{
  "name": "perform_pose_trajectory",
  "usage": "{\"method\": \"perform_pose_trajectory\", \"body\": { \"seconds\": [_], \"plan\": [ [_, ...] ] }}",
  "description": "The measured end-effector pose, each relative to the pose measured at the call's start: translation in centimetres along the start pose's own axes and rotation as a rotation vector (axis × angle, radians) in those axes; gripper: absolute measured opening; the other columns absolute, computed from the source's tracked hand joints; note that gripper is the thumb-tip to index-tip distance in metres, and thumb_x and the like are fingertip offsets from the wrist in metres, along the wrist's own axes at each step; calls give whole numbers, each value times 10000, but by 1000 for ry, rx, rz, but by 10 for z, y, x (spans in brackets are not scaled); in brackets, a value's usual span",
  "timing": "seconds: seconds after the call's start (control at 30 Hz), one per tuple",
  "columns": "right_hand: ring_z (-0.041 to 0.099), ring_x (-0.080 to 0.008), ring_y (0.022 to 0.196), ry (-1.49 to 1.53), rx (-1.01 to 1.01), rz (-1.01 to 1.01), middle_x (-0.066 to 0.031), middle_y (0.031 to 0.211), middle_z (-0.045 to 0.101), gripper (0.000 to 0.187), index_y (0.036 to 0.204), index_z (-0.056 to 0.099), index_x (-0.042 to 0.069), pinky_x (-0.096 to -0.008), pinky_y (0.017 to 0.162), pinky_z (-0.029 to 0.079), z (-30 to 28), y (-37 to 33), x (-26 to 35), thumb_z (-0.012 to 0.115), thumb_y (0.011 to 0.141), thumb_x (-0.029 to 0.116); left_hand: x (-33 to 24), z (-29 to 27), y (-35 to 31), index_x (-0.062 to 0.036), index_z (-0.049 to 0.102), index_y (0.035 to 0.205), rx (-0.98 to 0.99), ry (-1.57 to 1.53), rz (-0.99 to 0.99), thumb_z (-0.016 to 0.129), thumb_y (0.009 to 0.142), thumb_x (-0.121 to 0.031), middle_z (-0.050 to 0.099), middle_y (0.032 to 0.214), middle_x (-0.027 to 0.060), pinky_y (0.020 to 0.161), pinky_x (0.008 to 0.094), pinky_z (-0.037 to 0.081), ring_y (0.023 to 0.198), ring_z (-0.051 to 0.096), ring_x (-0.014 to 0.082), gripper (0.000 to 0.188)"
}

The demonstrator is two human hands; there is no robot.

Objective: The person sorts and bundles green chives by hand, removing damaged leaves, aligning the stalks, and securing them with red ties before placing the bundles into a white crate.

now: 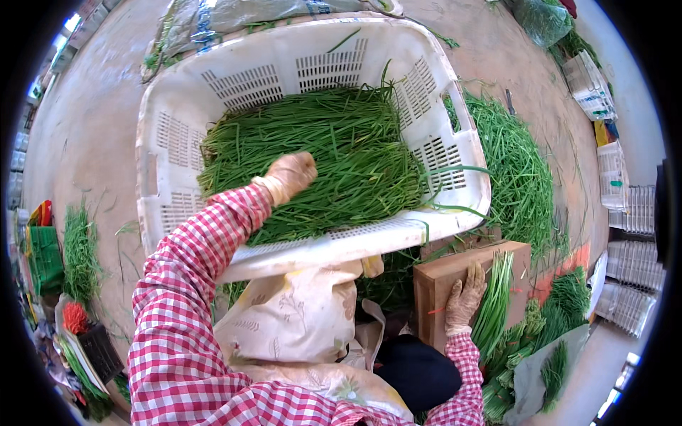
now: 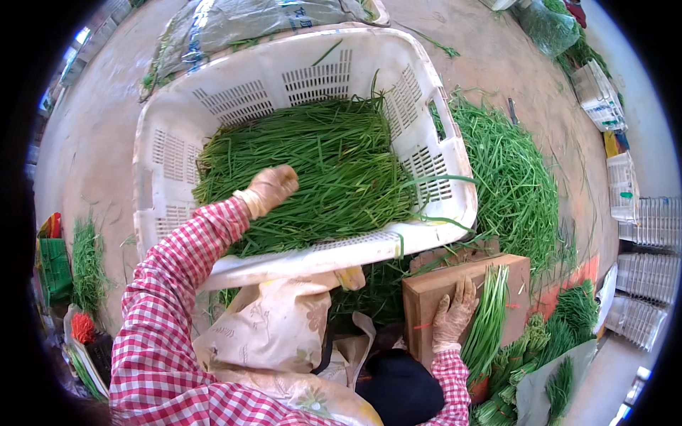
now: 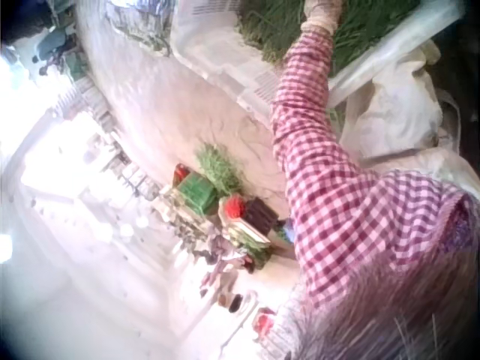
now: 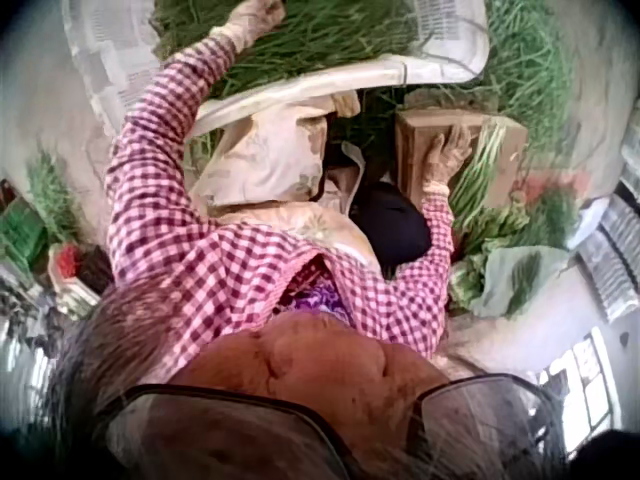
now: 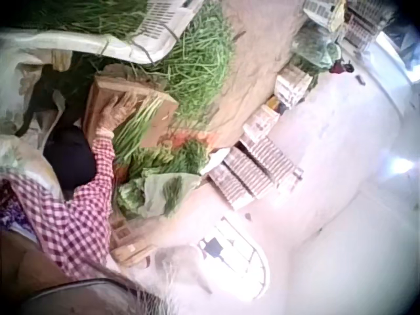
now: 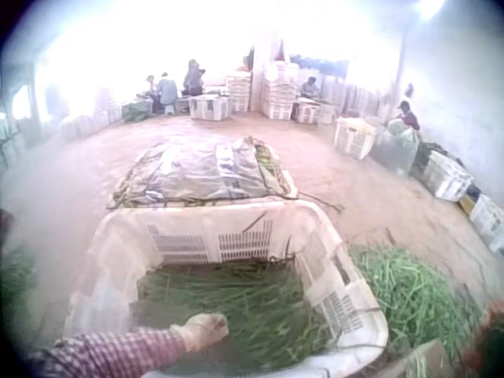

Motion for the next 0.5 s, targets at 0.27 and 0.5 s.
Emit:
{"method": "perform_pose_trajectory", "body": {
  "seconds": [0.27, 0.5],
  "plan": [
    [293, -339, 1333, -14, -9, -22, -162, 1415, 359, 489, 1362, 402, 46, -486, 1108, 156, -7, 7, 17, 395, 938, 290, -34, 27, 134, -49, 144, 1461, -29, 532, 186, 524, 859, -540, 208, 1502, 159, 1154, 359, 138, 1401, 162, 290, 864],
    [332, -388, 1291, -37, -21, -91, -195, 1376, 395, 488, 1317, 432, -5, -475, 1087, 214, -5, 8, 20, 359, 958, 318, 8, 54, 194, -40, -4, 1470, 141, 538, 79, 653, 675, -663, 17, 1538, 161, 1160, 391, 69, 1424, 2, 298, 1205]
  ]
}}
Point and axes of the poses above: each hand's wrist, its own y-axis towards the middle knuckle, its own z-axis out of the palm, x = y × z, the point moved 8 cm from there along y, towards the middle knuckle
